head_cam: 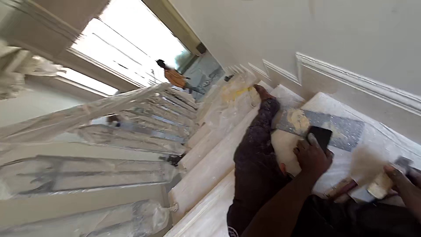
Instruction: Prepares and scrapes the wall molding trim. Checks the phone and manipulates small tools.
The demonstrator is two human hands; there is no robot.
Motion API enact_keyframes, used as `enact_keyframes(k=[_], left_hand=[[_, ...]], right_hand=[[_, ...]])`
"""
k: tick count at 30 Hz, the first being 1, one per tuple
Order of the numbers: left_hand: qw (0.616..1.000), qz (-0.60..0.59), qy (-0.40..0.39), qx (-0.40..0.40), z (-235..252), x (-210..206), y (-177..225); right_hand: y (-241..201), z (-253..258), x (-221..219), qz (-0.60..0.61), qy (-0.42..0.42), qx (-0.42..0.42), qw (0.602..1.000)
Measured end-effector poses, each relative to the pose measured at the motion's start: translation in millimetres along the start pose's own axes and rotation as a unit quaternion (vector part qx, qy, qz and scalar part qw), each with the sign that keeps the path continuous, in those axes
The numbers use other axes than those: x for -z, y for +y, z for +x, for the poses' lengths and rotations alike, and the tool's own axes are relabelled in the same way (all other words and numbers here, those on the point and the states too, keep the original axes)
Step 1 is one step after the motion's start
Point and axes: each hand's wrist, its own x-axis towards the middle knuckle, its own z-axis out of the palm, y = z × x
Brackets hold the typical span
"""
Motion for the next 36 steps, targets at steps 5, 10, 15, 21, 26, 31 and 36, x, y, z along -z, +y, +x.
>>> enact_keyframes(k=[5,10,15,21,26,31,36], left_hand=[[1.000,0.019,0.012,-0.013,1,-2,1],[1.000,0.020,0.001,0.009,3,1,4],[1.000,0.021,0.001,0.012,0,2,2],[0.999,0.028,0.037,0.002,5,0,5],[0.998,0.050,0.043,-0.004,9,2,5],[0.997,0.042,0.059,-0.030,8,1,8],[0.997,0.048,0.054,-0.023,11,5,8]], right_hand=[[-3,3,0,-0.016,0.011,-0.086,0.996],[1,9,3,-0.017,0.005,-0.092,0.996],[-3,6,3,-0.014,-0.002,-0.087,0.996],[-10,2,4,-0.039,-0.006,-0.069,0.997],[-12,1,2,-0.037,-0.001,-0.056,0.998],[-15,-5,6,-0.050,0.004,-0.016,0.999],[-4,-1,-1,-0.015,0.021,-0.012,1.000]])
